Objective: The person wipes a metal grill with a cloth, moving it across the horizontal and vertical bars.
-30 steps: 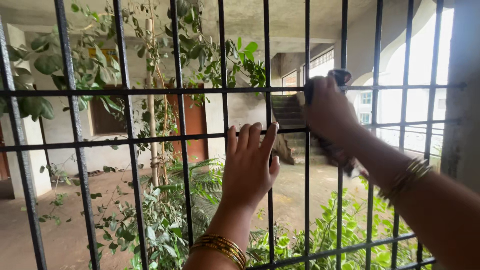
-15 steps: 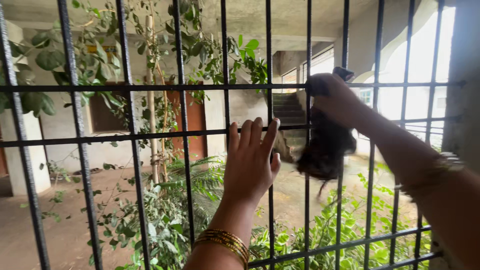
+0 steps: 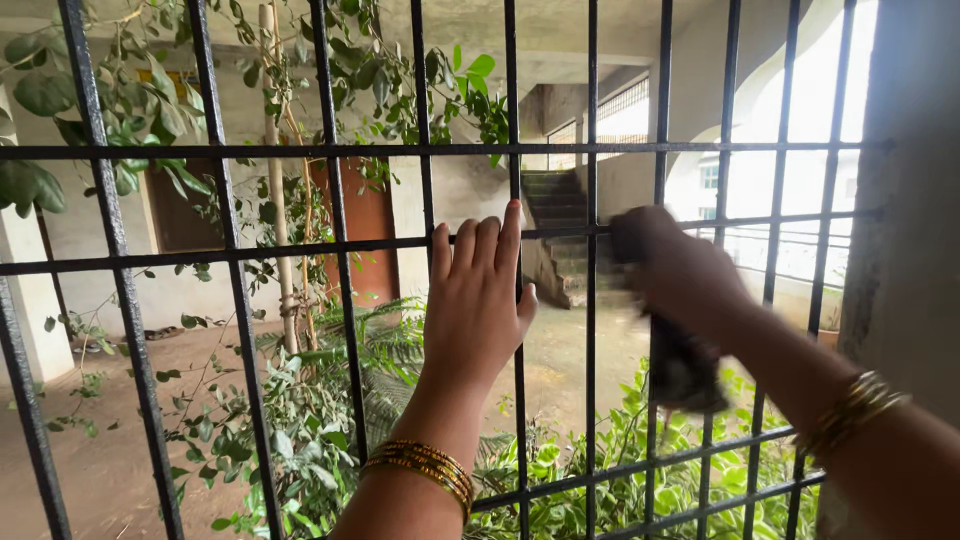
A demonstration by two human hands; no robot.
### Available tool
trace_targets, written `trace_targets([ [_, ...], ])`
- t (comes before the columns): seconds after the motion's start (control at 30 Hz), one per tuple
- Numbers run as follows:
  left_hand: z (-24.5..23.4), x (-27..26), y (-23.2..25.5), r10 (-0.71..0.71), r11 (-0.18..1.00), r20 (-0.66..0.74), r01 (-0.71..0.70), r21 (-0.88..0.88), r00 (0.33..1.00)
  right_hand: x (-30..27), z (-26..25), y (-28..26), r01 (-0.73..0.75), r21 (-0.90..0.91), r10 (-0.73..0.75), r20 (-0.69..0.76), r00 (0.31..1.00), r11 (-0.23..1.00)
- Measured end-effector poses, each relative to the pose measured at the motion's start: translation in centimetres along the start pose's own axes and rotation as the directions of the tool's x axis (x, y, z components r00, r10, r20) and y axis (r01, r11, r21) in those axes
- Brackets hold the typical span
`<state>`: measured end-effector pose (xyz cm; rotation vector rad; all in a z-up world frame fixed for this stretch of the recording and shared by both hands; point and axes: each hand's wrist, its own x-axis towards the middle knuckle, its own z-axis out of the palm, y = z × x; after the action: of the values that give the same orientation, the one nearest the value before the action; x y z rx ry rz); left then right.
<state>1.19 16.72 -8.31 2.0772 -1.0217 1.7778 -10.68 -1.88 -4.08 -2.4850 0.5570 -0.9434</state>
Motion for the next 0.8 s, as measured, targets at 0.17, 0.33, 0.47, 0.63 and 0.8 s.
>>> trace_targets([
  [0.17, -0.2, 0.0, 0.3, -0.008, 1.0, 0.015, 0.009, -0.025, 1.0, 1.4, 3.4, -0.3, 0.245, -0.187, -0.287, -0.244, 0.926, 0.951],
  [0.33, 0.2, -0.1, 0.0, 0.012, 0.999, -0.071, -0.016, -0.047, 0.997, 1.7, 3.3, 0.8, 0.299, -0.17, -0.332, -0.216, 0.918, 0.939],
  [0.47, 0.6, -0.1, 0.0, 0.008, 0.998, -0.086, -0.013, -0.058, 0.996, 1.9, 2.2, 1.5, 0.137, -0.199, -0.177, -0.201, 0.963, 0.97],
  [0.63, 0.7, -0.2, 0.1, 0.008, 0.997, -0.125, -0.018, -0.08, 0.992, 2.1, 5.0, -0.2, 0.235, -0.15, -0.272, -0.308, 0.912, 0.96],
  [0.8, 0.8, -0.3, -0.2, 0.015, 0.995, -0.141, -0.028, -0.093, 0.99, 1.6, 2.1, 2.0, 0.217, -0.241, -0.265, -0.193, 0.945, 0.946],
])
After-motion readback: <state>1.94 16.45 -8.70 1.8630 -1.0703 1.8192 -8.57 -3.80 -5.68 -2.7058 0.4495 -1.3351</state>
